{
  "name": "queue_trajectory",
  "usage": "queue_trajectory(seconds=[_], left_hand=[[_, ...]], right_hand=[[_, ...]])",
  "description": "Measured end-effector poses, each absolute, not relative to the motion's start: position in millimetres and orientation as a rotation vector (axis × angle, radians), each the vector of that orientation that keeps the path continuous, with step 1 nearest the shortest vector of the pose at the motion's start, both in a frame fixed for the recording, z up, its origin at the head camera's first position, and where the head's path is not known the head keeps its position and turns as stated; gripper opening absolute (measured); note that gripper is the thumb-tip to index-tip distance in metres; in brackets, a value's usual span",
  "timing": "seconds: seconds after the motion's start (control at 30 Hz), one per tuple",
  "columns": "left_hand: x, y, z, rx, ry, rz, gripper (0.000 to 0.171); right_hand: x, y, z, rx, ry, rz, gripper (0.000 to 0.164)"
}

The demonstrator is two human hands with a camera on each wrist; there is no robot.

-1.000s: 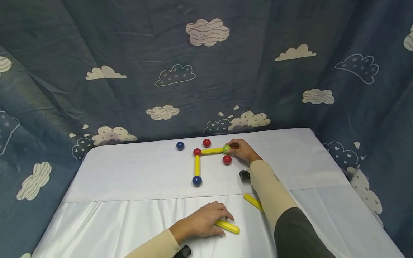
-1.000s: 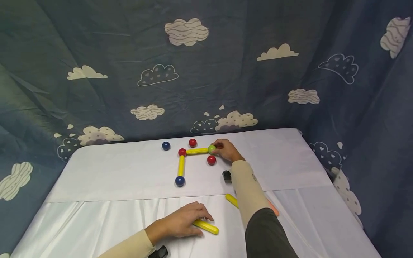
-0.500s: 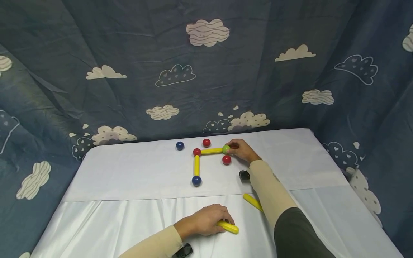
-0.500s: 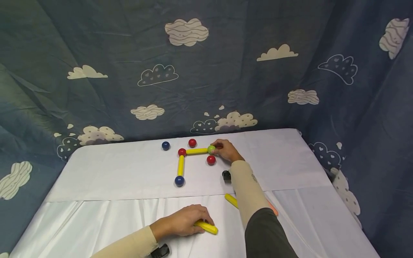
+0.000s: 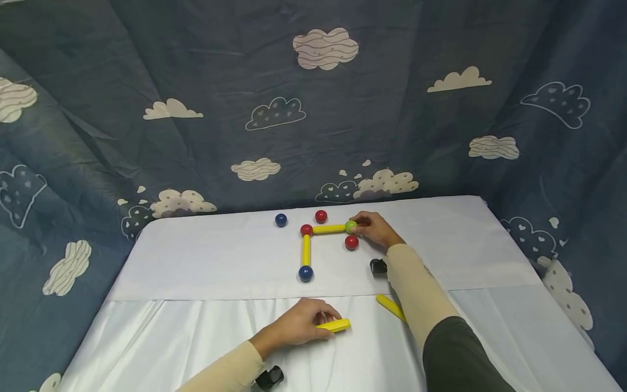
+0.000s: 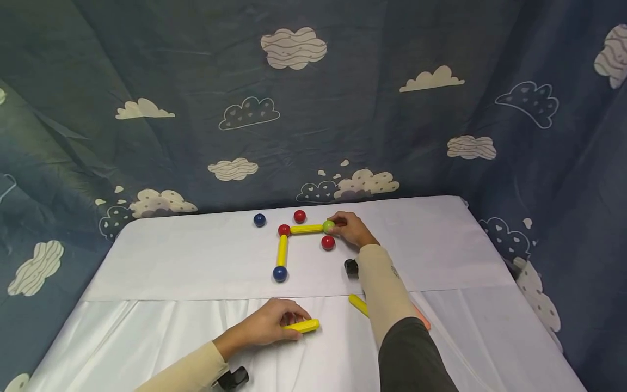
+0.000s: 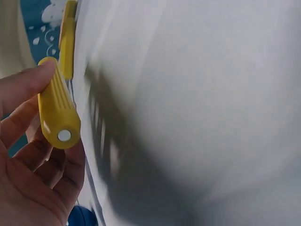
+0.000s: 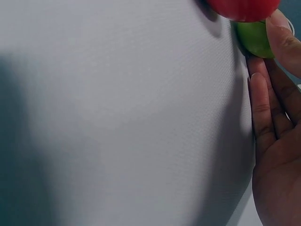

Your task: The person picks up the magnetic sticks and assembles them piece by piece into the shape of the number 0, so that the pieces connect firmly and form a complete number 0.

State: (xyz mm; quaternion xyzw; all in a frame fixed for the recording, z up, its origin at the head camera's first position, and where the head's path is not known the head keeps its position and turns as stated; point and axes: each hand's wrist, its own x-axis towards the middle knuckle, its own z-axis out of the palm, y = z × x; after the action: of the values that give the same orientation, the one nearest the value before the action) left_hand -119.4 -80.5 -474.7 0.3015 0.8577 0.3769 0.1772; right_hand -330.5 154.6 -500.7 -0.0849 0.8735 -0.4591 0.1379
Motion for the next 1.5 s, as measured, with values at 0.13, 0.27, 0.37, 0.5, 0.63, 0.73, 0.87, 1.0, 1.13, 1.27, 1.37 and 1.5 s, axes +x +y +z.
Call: queue_trajectory(seconds=[0.13,0.27,0.37,0.5,0.63,0.73,0.87,1.0,1.13,1.27,1.37,1.5], left_hand=[[-122,-88,-475,0.751,2.403,1.172,0.032],[-126,-93,-475,0.607,2.392,1.242,0.033],[-128,-98,-474,0.482,2.365,1.319,0.035],[-130,-105,-475,0.376,2.303,1.463,0.038],[-132,-110,-478,0.299,2.247,1.569,0.041],[-132,-113,-480,0.249,2.246,1.598,0.043],[-131,-118,-483,0.205,2.277,1.615,0.045],[-129,-123,-487,0.134,2.307,1.641,0.047],[-130,-128,-490,0.035,2.312,1.658,0.047],[-132,-130,-490,-0.025,2.299,1.661,0.046],[-132,-130,-490,-0.050,2.278,1.654,0.046],[-131,-129,-493,-0.082,2.258,1.652,0.047]], right_hand=[[-331,156,-503,-0.247,2.532,-1.323,0.033],[-332,160,-501,-0.250,2.538,-1.312,0.033],[-331,160,-500,-0.255,2.540,-1.312,0.032],[-332,158,-501,-0.252,2.537,-1.321,0.032],[-333,158,-501,-0.259,2.532,-1.313,0.033],[-332,158,-499,-0.263,2.534,-1.305,0.033],[-332,157,-497,-0.261,2.538,-1.304,0.032],[-332,155,-498,-0.267,2.529,-1.298,0.031],[-333,153,-500,-0.287,2.533,-1.284,0.032],[-334,154,-500,-0.293,2.540,-1.281,0.032],[-335,154,-499,-0.294,2.539,-1.270,0.032],[-334,154,-497,-0.286,2.545,-1.252,0.032]])
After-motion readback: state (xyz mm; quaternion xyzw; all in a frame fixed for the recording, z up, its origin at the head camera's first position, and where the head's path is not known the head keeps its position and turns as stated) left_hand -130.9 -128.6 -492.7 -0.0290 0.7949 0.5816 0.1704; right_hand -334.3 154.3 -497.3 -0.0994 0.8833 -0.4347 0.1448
